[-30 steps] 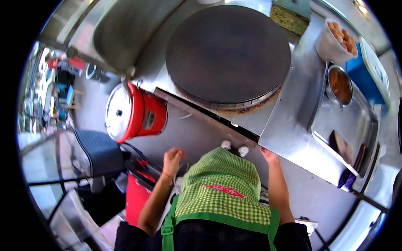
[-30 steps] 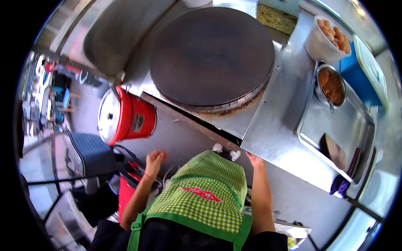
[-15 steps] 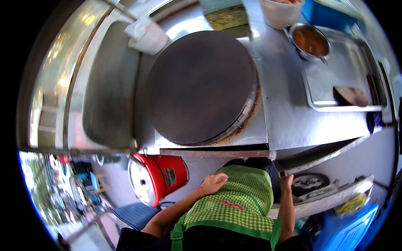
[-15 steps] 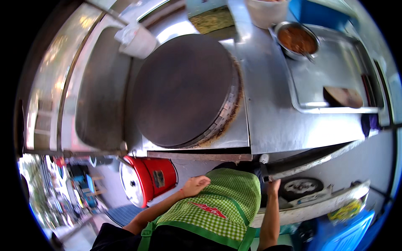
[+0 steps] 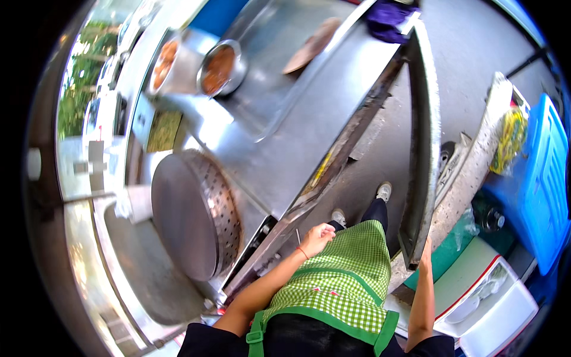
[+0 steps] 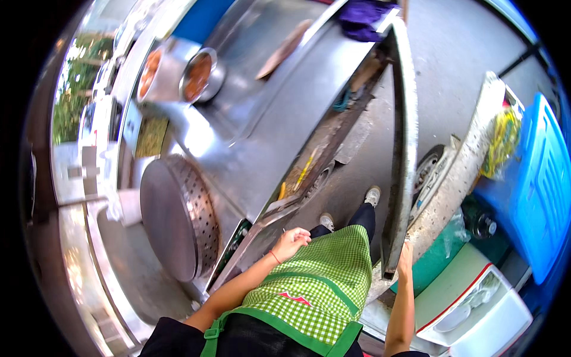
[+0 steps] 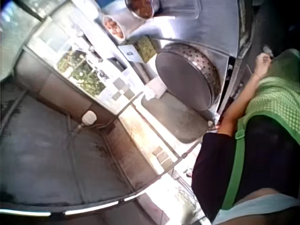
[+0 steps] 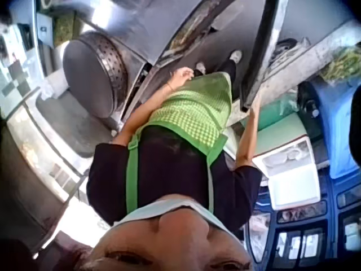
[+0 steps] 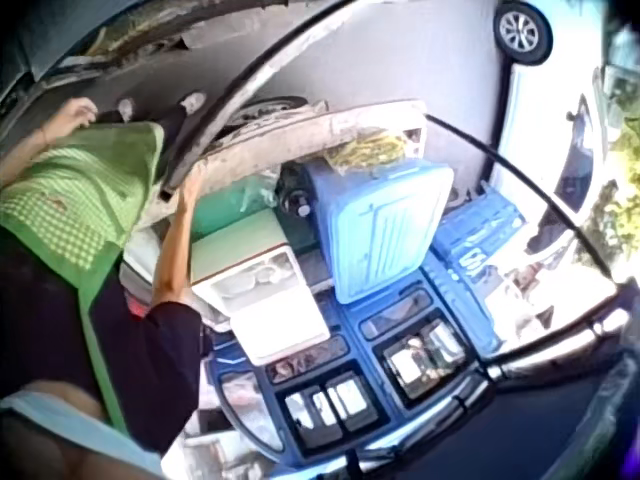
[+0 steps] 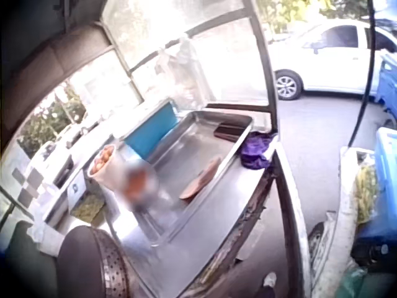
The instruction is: The person organizes a mobile food cart by retrieving ingredients and tools from storage compartments. They place a pot of sauce, a container of noodles, and a bowl of eggs onto the stainless steel counter. The person then cleans the counter surface with a cloth and sharpens a large cleaver using a sharpening steel.
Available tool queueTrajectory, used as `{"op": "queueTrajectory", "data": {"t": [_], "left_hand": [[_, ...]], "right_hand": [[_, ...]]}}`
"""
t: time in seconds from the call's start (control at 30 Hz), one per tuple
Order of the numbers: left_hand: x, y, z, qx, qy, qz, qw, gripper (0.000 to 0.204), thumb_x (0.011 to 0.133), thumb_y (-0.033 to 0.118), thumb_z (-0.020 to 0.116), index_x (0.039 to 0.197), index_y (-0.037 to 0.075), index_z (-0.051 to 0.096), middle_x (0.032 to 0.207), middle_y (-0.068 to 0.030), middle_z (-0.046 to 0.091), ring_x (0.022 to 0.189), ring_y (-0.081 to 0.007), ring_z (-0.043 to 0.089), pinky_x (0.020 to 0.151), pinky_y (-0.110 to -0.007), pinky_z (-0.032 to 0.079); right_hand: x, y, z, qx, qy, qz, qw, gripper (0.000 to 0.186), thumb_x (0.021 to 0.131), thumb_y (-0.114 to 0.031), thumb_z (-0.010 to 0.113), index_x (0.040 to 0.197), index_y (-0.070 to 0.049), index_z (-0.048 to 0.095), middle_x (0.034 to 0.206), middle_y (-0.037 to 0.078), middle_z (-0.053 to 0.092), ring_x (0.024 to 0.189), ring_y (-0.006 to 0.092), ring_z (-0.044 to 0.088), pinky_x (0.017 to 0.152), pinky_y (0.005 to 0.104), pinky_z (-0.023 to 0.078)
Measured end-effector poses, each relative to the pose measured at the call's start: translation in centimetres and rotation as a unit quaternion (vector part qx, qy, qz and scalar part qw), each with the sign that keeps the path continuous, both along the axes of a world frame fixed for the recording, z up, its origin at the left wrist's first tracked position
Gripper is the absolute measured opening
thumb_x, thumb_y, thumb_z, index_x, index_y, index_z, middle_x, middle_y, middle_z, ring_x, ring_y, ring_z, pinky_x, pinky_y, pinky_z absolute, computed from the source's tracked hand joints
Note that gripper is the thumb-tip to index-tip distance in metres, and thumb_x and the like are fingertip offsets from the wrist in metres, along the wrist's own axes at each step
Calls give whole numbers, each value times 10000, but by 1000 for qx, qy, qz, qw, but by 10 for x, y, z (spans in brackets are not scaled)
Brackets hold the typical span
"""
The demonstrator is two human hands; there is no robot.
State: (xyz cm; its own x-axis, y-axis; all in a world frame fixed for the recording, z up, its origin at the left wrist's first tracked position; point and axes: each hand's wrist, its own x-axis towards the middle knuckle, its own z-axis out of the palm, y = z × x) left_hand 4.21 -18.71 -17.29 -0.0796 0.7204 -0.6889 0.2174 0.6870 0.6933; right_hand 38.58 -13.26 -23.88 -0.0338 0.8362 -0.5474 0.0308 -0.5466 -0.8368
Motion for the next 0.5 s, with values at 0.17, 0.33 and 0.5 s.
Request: {"op": "queueTrajectory", "data": {"t": [0.17, 0.33, 0.5], "left_hand": [[7, 121, -51, -92, -54, 142, 984, 210, 842, 177, 451, 998, 56, 522, 882, -77, 617, 711, -143, 595, 604, -250, 451], [9, 271, -120, -46, -63, 269, 960, 386, 850, 325, 413, 1116, 47, 434, 1018, -136, 576, 901, -219, 562, 726, -341, 446], [2, 387, -167, -73, -25, 443, 893, 395, 822, 321, 441, 1046, -4, 449, 931, -138, 593, 783, -235, 597, 651, -367, 471]], "right_hand": [[27, 14, 13, 21, -172, 141, 975, 333, 759, -206, 385, 539, 36, 451, 498, 189, 440, 452, 279, 466, 473, 374, 340], [29, 16, 11, 49, -202, 185, 960, 366, 779, -218, 371, 515, 28, 433, 491, 196, 445, 440, 328, 452, 454, 397, 320], [33, 19, 15, 56, -220, 198, 953, 351, 777, -201, 397, 513, 23, 451, 506, 191, 466, 470, 352, 469, 468, 417, 333]]}}
